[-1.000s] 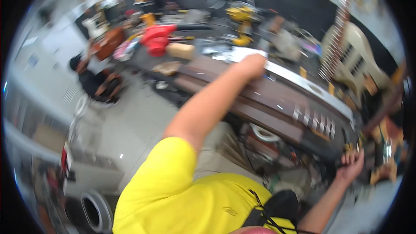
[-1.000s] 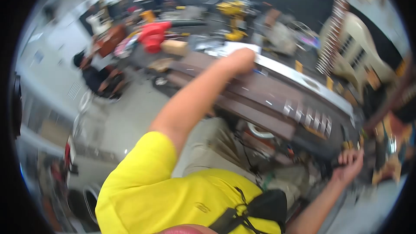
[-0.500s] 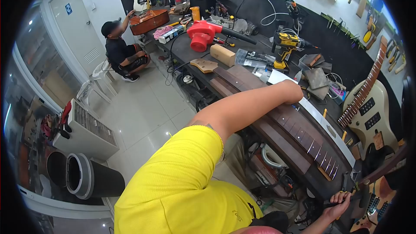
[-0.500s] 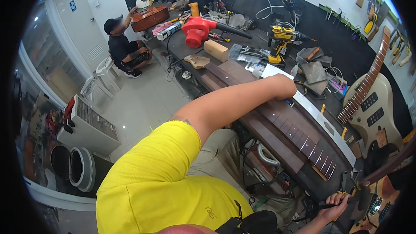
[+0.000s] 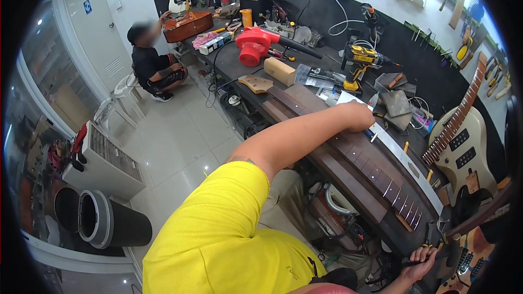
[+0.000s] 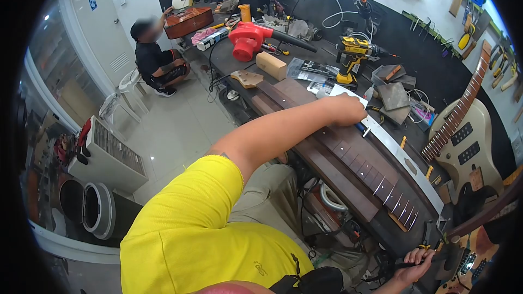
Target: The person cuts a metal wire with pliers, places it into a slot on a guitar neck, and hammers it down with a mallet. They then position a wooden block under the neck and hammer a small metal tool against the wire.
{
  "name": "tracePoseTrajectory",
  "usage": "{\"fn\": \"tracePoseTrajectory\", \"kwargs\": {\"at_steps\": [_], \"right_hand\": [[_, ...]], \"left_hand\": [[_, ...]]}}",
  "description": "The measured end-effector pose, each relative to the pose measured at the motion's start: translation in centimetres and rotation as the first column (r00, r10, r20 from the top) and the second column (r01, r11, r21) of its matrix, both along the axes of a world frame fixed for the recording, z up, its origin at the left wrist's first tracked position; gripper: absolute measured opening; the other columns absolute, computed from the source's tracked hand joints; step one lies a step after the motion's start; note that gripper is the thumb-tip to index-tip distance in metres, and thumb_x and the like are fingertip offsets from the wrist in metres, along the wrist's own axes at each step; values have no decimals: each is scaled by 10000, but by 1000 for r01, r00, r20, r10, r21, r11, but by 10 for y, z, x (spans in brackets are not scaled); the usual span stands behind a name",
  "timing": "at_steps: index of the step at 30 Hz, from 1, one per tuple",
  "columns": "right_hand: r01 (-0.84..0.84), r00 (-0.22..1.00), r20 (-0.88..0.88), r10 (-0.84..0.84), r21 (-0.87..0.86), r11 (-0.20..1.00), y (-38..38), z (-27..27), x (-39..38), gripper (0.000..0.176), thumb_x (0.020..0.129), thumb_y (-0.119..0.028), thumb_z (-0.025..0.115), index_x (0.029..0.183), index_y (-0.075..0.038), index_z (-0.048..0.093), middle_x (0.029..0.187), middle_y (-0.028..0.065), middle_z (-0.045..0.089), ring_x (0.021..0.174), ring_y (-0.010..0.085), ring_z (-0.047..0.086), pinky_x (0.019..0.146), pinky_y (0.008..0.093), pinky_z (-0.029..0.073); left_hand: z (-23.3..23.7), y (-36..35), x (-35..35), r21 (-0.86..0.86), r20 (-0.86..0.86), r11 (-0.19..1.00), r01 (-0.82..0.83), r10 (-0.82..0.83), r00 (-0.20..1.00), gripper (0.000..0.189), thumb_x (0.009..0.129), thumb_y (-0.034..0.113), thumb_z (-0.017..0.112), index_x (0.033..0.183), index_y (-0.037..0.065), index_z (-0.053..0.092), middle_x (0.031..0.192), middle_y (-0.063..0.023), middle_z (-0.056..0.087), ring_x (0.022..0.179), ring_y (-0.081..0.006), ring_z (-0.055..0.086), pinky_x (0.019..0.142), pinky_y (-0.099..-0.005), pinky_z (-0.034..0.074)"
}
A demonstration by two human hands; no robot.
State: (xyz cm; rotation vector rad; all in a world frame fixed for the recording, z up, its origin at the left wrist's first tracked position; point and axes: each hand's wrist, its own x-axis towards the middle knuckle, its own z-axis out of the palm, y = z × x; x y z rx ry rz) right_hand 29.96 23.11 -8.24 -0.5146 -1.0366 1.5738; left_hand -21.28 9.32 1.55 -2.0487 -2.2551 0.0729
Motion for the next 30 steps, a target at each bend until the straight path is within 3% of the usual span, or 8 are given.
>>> {"fn": "tracePoseTrajectory", "kwargs": {"at_steps": [3,6,11,14,20,23,25,30], "right_hand": [[-29,1000,7,29,-2,1000,2,1,0,311,1161,-328,476,926,-126,458,683,-35,334,567,70,321,491,240,304],[-42,999,3,42,3,999,5,-1,4,309,1162,-338,469,938,-125,469,680,-35,342,563,71,323,481,242,309],[-24,1000,-13,24,-37,999,4,1,0,300,1165,-331,458,965,-112,495,689,-31,365,571,66,339,486,243,326],[-34,999,-12,34,-58,998,10,1,0,302,1168,-328,454,969,-105,501,696,-33,375,573,68,351,489,241,329],[19,999,41,-14,-117,993,3,6,-6,314,1163,-325,480,915,-134,456,692,-45,363,578,47,341,497,225,310],[65,997,55,-61,-80,995,7,4,-3,234,1150,-297,504,1073,-86,571,694,-46,381,569,38,364,482,225,328],[-96,988,115,104,-72,993,4,17,9,398,1137,-360,465,959,-86,692,681,28,515,656,213,503,590,355,422],[-55,986,153,63,-55,997,-3,24,3,435,1148,-388,438,885,-119,655,635,1,415,593,165,388,527,330,330]], "left_hand": [[0,-6,-7,69,11,998,0,-1,1000,230,918,57,668,1136,-9,705,1111,-194,744,1111,-396,709,949,-480,578],[-11,-15,-6,398,194,917,-12,-71,978,203,952,65,646,1137,-14,673,1070,-211,729,1060,-418,701,937,-480,561],[-6,-44,74,590,660,780,-208,-318,680,197,1030,99,573,1184,-20,541,999,-262,684,1017,-454,676,887,-516,531],[-51,-20,100,843,436,520,-138,-510,741,199,1021,103,571,1181,-15,560,981,-248,690,955,-460,678,839,-531,534],[-39,-32,108,580,654,792,-190,-314,688,201,1023,119,569,1179,-8,566,908,-241,696,893,-468,681,809,-560,522],[-44,-26,101,610,672,767,-197,-368,643,212,1021,129,574,1182,-9,562,862,-237,695,864,-481,682,790,-566,522],[-39,-23,98,595,673,782,-185,-358,647,216,1022,140,573,1176,-12,566,857,-242,693,870,-481,683,787,-564,523],[-28,-23,95,616,579,784,-85,-376,723,227,1024,178,578,1150,-9,602,864,-245,693,910,-477,684,805,-555,525]]}}
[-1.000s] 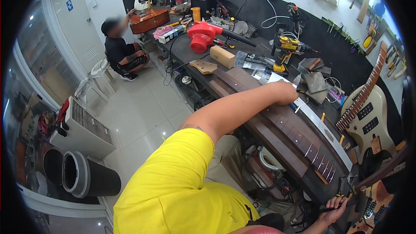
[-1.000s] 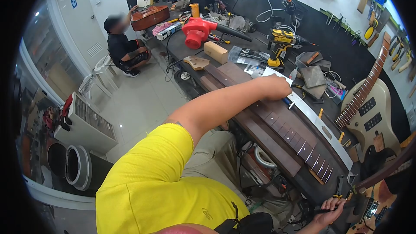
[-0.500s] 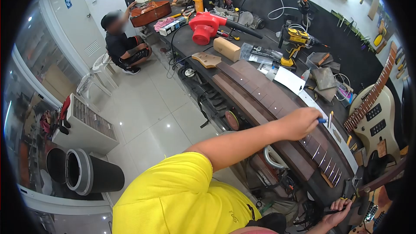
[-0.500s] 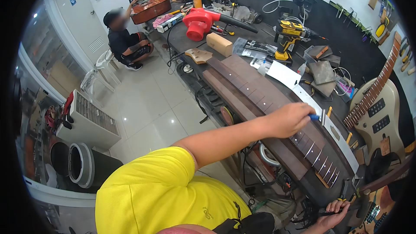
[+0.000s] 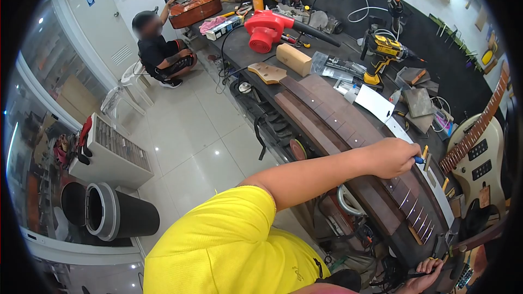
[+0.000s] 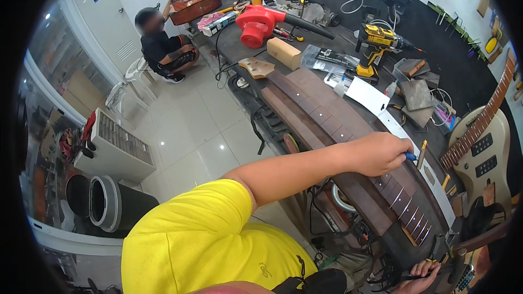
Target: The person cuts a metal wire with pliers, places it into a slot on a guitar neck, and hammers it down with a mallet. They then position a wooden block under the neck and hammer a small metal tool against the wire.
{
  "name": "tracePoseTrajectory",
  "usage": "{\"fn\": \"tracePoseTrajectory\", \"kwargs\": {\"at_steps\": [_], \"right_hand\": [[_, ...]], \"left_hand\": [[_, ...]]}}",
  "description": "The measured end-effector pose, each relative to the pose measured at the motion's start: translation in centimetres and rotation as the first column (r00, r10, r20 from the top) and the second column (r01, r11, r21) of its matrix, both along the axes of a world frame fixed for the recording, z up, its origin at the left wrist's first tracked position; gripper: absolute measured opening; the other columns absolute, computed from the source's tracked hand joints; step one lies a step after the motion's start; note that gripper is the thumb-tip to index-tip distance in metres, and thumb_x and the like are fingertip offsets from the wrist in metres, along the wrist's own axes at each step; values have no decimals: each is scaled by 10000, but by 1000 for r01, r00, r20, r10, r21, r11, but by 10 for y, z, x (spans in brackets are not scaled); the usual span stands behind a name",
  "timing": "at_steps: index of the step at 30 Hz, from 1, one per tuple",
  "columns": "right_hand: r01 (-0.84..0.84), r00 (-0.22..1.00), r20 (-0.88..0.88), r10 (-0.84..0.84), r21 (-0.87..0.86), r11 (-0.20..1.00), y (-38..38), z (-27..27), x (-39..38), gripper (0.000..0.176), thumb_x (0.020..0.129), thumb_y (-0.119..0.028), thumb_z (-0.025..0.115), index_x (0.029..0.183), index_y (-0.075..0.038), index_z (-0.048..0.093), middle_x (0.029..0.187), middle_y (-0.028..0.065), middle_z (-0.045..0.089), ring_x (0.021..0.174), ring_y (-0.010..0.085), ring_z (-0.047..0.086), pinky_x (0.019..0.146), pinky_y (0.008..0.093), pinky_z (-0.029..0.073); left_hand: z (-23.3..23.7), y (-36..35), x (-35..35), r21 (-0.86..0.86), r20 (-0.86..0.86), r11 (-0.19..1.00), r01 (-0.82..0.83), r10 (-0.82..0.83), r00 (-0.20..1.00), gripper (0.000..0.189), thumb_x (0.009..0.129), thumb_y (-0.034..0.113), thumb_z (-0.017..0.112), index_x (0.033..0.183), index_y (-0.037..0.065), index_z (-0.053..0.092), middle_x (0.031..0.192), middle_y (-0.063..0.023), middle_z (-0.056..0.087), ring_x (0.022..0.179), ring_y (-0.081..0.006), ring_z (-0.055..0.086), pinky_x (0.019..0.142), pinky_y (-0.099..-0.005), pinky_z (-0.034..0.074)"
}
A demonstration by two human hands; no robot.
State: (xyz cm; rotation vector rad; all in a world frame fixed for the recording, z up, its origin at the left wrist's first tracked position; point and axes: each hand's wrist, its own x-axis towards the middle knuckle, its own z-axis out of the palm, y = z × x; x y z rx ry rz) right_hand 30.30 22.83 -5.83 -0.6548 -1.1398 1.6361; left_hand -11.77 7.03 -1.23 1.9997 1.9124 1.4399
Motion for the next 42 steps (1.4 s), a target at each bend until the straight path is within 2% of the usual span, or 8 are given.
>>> {"fn": "tracePoseTrajectory", "kwargs": {"at_steps": [2,8,16,21,27,35,38,42], "right_hand": [[-68,997,-38,68,-4,998,5,-2,2,435,1147,-389,440,889,-116,660,639,-1,422,595,168,394,531,330,338],[1,999,38,-1,19,1000,7,-5,2,421,1147,-378,451,891,-120,663,652,0,431,601,164,396,541,333,339],[89,990,106,-90,17,996,-5,5,-10,326,1121,-357,539,895,-128,592,670,2,408,603,164,394,559,334,348],[84,991,106,-83,1,997,-5,5,-7,314,1116,-341,550,899,-116,564,676,4,404,608,162,390,563,339,338],[102,990,101,-103,12,995,-6,5,-10,314,1112,-312,551,876,-106,534,686,2,387,616,161,386,570,344,335],[118,985,120,-120,28,993,-11,8,-11,309,1097,-305,572,860,-113,523,689,4,397,621,158,394,572,336,341],[73,994,81,-73,2,997,-10,8,-12,310,1091,-310,594,855,-123,521,690,6,412,623,158,405,574,328,351],[111,988,107,-109,-12,994,-6,7,-11,315,1086,-310,621,850,-130,516,691,7,420,621,162,415,571,326,355]], "left_hand": [[-8,5,-2,-43,127,998,37,-31,991,237,1028,212,591,1132,3,633,879,-236,697,923,-472,681,814,-550,520],[-20,12,-7,-27,203,998,63,-56,978,251,1038,247,614,1146,23,647,894,-231,698,919,-462,678,789,-530,511],[-16,12,-11,-87,176,991,104,-87,980,257,1047,264,629,1135,25,660,883,-217,698,892,-435,684,779,-512,510],[-16,9,-10,-48,260,993,107,-91,961,270,1056,275,630,1143,21,658,896,-224,699,895,-438,682,768,-501,509],[-17,10,-11,-68,170,991,114,-101,980,278,1055,289,635,1141,27,672,910,-232,699,907,-449,678,776,-499,513],[-17,12,-11,-83,163,991,105,-90,982,290,1052,300,642,1127,22,678,913,-226,707,908,-440,685,781,-500,515],[-15,11,-12,-102,172,989,106,-87,981,295,1051,303,644,1123,19,679,906,-225,705,905,-437,686,782,-499,515],[-18,14,-13,-95,146,990,108,-93,985,296,1051,304,644,1118,17,679,904,-224,703,906,-436,686,785,-499,514]]}}
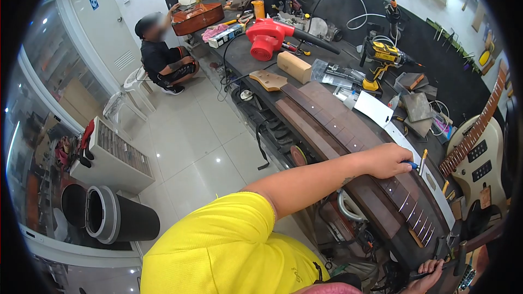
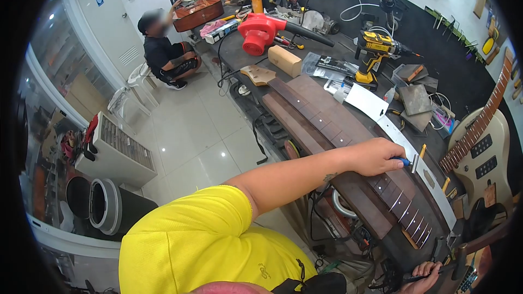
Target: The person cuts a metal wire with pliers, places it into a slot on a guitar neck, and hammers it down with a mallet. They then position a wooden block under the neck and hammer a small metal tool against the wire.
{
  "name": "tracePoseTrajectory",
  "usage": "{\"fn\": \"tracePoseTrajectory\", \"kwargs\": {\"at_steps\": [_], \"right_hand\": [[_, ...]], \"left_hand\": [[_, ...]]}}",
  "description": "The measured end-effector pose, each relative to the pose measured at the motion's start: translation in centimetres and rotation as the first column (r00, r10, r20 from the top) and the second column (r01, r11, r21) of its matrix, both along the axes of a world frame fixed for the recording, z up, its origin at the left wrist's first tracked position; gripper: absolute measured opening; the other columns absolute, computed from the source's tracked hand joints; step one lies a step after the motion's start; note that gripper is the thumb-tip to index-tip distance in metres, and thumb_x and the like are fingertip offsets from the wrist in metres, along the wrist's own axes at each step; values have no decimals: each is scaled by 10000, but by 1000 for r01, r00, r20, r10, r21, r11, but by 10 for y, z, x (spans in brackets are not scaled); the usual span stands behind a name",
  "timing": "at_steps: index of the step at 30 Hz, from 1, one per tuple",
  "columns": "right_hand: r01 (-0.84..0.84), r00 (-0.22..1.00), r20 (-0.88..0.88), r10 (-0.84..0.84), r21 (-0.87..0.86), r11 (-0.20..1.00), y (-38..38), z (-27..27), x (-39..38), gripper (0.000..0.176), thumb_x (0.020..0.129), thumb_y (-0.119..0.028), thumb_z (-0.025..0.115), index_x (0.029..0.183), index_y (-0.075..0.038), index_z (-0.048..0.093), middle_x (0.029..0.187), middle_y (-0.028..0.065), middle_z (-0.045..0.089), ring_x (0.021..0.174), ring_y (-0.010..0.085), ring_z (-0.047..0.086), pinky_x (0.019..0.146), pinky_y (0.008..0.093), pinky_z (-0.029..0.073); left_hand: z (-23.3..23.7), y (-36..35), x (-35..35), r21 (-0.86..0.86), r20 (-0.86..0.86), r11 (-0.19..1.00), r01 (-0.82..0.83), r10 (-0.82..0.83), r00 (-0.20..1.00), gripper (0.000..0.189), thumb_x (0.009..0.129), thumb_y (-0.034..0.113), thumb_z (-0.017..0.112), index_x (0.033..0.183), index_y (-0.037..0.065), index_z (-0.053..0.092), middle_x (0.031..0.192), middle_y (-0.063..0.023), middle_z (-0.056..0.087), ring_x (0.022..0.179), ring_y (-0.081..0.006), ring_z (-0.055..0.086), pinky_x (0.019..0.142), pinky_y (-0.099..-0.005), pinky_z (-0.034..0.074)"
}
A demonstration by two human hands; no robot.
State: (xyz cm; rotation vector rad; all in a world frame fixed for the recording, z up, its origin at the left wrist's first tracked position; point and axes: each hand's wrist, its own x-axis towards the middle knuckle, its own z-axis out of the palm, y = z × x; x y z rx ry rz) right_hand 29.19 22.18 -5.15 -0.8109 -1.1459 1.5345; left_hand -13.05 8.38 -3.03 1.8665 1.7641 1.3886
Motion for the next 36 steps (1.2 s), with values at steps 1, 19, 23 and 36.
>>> {"fn": "tracePoseTrajectory", "kwargs": {"at_steps": [1,19,23,36], "right_hand": [[3,1000,6,-3,0,1000,-1,0,0,325,1086,-308,626,844,-127,508,691,8,419,620,163,414,569,330,354],[115,987,115,-115,7,993,-2,7,-12,149,1096,-114,571,986,-53,491,706,40,455,613,169,420,535,358,386],[125,981,149,-120,-20,992,5,7,-13,116,1091,-96,570,1064,-42,470,708,46,461,608,169,422,530,361,395],[72,946,311,-94,84,994,55,-44,-4,316,1125,-243,531,1377,-63,591,689,-48,395,544,36,381,453,228,356]], "left_hand": [[0,1,-1,-2,-7,1000,-1,1,1000,296,1051,304,644,1118,17,679,904,-224,703,906,-436,686,785,-499,514],[-2,0,1,3,0,1000,-10,10,1000,299,1044,301,655,1122,14,691,936,-236,715,926,-444,691,803,-497,523],[-3,2,1,24,3,1000,-7,7,1000,297,1045,299,652,1121,14,692,931,-235,713,921,-444,688,799,-496,522],[0,1,1,-3,10,1000,-8,8,1000,296,1047,297,653,1120,14,696,933,-232,718,923,-441,691,803,-491,527]]}}
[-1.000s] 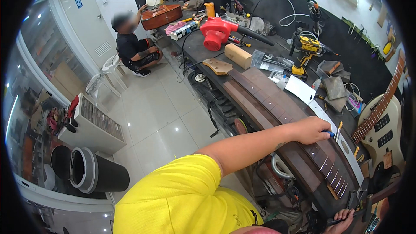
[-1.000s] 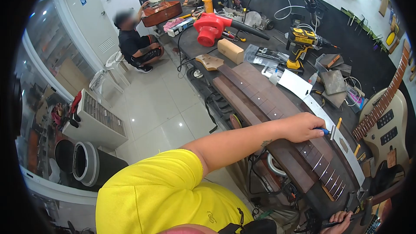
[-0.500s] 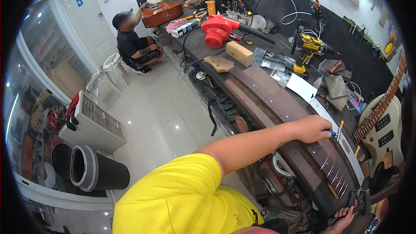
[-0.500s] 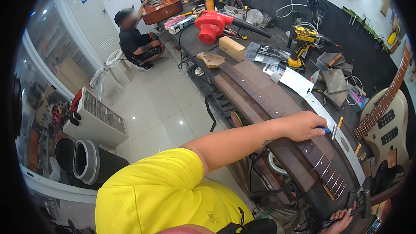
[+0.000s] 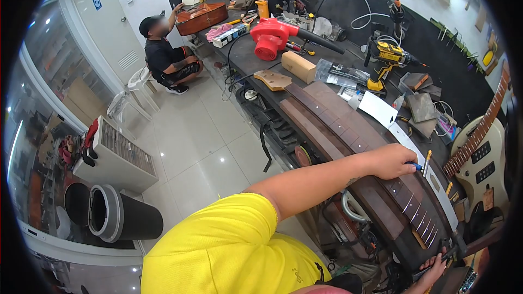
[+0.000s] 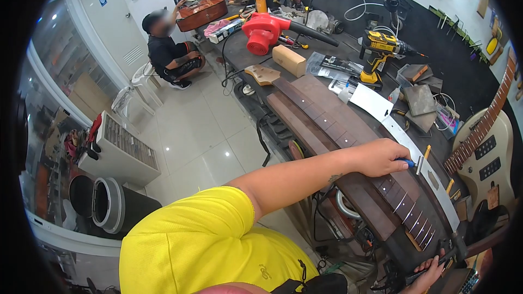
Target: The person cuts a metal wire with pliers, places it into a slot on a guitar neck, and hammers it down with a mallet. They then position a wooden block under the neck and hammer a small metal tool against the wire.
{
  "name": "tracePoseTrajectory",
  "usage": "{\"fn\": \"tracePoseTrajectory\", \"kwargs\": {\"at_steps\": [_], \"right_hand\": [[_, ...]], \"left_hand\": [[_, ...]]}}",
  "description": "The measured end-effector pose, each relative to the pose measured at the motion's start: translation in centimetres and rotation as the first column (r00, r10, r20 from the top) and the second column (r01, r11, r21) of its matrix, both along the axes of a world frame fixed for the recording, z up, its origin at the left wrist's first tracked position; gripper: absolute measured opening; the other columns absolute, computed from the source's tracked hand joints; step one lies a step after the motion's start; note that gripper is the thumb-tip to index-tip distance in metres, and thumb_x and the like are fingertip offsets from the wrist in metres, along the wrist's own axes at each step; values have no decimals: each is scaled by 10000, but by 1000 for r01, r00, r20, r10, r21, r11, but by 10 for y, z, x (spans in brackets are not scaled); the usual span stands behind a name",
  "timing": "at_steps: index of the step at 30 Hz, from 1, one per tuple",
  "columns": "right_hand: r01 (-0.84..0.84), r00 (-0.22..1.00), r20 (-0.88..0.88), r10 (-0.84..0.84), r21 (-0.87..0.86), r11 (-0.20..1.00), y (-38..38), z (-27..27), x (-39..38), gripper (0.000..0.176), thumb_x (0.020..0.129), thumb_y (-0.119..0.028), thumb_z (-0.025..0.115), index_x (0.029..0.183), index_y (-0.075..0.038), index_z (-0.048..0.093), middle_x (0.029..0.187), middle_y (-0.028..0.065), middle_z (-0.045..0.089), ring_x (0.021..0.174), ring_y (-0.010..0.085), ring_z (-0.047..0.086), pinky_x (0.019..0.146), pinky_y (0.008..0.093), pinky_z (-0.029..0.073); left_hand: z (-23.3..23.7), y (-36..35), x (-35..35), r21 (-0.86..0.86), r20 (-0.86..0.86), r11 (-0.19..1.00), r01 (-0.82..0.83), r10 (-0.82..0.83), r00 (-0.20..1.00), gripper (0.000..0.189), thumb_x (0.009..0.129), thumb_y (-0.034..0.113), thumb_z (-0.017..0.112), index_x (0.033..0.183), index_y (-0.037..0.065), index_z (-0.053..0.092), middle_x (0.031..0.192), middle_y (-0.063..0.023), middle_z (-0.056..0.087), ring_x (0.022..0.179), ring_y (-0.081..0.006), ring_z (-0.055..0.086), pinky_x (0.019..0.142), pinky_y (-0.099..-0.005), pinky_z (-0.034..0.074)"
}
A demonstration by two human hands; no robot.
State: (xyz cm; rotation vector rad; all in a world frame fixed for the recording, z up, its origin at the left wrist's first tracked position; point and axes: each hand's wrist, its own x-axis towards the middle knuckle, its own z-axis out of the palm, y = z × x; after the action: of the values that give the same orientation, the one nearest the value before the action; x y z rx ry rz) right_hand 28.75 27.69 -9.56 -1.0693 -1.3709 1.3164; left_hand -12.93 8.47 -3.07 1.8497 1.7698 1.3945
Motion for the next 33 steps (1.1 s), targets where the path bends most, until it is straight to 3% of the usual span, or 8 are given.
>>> {"fn": "tracePoseTrajectory", "kwargs": {"at_steps": [2,11,33], "right_hand": [[30,993,113,-27,-20,999,14,-11,5,479,1105,-198,537,1570,-88,494,681,-53,396,517,40,384,427,234,375],[38,966,252,-52,59,998,-15,1,-19,475,1101,-208,541,1564,-110,497,678,-57,384,527,36,394,434,230,372],[-6,961,276,-23,105,994,4,-12,-12,464,1084,-192,534,1543,-129,507,668,-43,414,522,50,415,434,234,390]], "left_hand": [[-2,1,0,10,-4,1000,2,-2,1000,296,1046,295,653,1121,12,699,936,-231,720,925,-440,693,805,-490,529],[2,-1,-1,-9,6,1000,11,-11,1000,302,1044,287,654,1131,3,704,961,-229,726,940,-427,697,821,-485,530],[3,-1,-2,-22,15,1000,17,-17,1000,307,1054,286,643,1159,3,701,1004,-246,729,992,-441,698,862,-488,531]]}}
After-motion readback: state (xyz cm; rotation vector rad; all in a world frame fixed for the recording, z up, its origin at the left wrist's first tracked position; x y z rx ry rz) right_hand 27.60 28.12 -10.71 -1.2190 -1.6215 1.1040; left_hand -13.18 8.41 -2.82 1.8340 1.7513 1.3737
